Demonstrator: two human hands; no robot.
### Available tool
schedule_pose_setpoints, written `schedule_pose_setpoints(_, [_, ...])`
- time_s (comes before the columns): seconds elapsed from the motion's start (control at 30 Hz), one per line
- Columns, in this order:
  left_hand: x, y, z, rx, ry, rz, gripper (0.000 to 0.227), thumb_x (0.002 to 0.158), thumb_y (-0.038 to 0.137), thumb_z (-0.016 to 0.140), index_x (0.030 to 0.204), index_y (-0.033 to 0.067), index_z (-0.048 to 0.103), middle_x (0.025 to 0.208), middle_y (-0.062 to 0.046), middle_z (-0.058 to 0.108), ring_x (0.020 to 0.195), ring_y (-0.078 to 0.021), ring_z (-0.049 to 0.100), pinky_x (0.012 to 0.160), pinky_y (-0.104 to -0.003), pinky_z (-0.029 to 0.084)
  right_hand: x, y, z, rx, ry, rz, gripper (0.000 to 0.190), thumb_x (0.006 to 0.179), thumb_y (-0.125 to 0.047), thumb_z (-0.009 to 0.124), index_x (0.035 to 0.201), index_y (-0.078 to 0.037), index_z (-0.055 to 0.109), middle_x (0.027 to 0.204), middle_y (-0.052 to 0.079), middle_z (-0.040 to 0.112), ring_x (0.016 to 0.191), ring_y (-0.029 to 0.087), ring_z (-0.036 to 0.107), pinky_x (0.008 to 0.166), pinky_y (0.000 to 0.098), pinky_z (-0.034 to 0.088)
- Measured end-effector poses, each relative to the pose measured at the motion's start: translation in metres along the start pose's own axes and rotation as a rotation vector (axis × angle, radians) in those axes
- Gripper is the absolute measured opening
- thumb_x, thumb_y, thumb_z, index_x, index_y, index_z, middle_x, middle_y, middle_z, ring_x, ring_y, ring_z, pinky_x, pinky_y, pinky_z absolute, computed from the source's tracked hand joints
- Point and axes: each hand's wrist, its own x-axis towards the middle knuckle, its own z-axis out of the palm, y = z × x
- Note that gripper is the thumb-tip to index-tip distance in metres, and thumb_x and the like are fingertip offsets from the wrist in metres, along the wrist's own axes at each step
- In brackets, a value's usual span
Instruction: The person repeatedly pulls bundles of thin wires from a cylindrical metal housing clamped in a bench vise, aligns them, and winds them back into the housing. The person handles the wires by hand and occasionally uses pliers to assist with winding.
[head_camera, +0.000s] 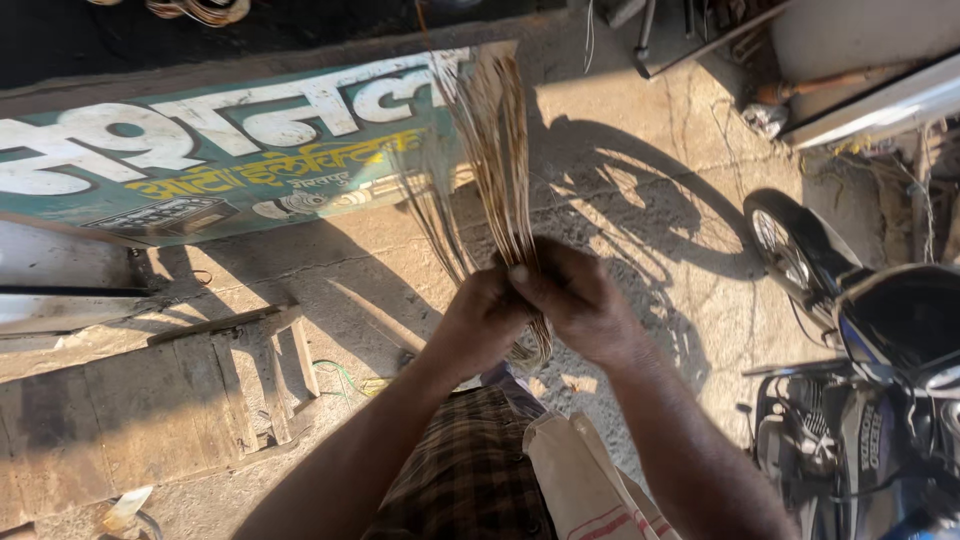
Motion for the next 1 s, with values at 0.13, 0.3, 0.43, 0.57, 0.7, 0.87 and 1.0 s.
schedule_pose_setpoints(0.13, [-0.003,-0.011,0.004,0.137,0.087,-0.075,0.019,0.091,0.012,0.059,0.105,-0.0015,0.063,0.085,-0.019,0.074,0.076,-0.0294,0.076,0.064,-0.038,0.061,-0.003,0.004,0.001,-0.031,0.043,0.124,0.029,0.103,-0.021,0.055,0.11,0.003,0.07,0.087,0.011,0.074,0.077,0.015,0.069,0.067,0.0304,0.059])
schedule_pose_setpoints(0.3, [-0.005,0.001,0.015,0.37,0.193,-0.048,0.02,0.089,0.016,0.068,0.099,-0.0013,0.069,0.079,-0.019,0.074,0.075,-0.0296,0.076,0.066,-0.041,0.059,0.002,0.013,-0.008,0.079,0.055,0.128,0.031,0.105,-0.025,0.056,0.108,0.003,0.069,0.09,0.009,0.071,0.081,0.014,0.064,0.072,0.0295,0.056])
schedule_pose_setpoints(0.43, [0.002,0.012,0.023,0.369,0.197,-0.207,0.027,0.098,0.028,0.066,0.104,0.0024,0.071,0.068,-0.018,0.072,0.062,-0.0248,0.074,0.061,-0.038,0.056,0.005,0.015,-0.019,0.239,0.086,0.2,0.032,0.107,-0.028,0.051,0.109,0.0,0.065,0.088,0.007,0.068,0.078,0.014,0.063,0.066,0.029,0.054])
schedule_pose_setpoints(0.57, [0.003,0.013,0.03,0.216,0.316,-0.162,0.024,0.095,0.021,0.069,0.105,-0.0001,0.076,0.071,-0.012,0.076,0.059,-0.0168,0.071,0.056,-0.034,0.056,0.001,0.015,-0.024,0.244,0.114,0.2,0.031,0.107,-0.028,0.045,0.106,-0.002,0.062,0.084,0.006,0.067,0.071,0.013,0.065,0.06,0.0281,0.056])
schedule_pose_setpoints(0.7, [0.013,0.011,0.025,0.044,0.407,-0.008,0.024,0.095,0.016,0.071,0.108,-0.0037,0.074,0.081,-0.008,0.079,0.07,-0.011,0.073,0.062,-0.03,0.059,-0.008,0.018,-0.02,0.171,0.202,0.319,0.027,0.108,-0.029,0.044,0.104,-0.006,0.059,0.065,0.01,0.058,0.05,0.014,0.054,0.046,0.0288,0.044])
schedule_pose_setpoints(0.87, [0.027,0.014,0.011,-0.014,0.427,-0.057,0.03,0.093,0.018,0.075,0.115,-0.0012,0.072,0.089,-0.008,0.076,0.078,-0.0115,0.068,0.068,-0.027,0.056,-0.019,0.021,-0.02,0.286,0.191,0.258,0.03,0.108,-0.03,0.049,0.099,-0.002,0.057,0.073,0.004,0.061,0.054,0.008,0.047,0.048,0.0266,0.041])
schedule_pose_setpoints(1.0, [0.036,0.025,0.006,-0.189,0.296,-0.015,0.034,0.09,0.019,0.078,0.117,-0.0003,0.071,0.094,-0.006,0.078,0.085,-0.0118,0.072,0.073,-0.026,0.058,-0.025,0.015,-0.02,0.247,0.181,0.226,0.03,0.105,-0.032,0.052,0.102,-0.003,0.059,0.072,0.003,0.06,0.053,0.007,0.045,0.047,0.0261,0.04])
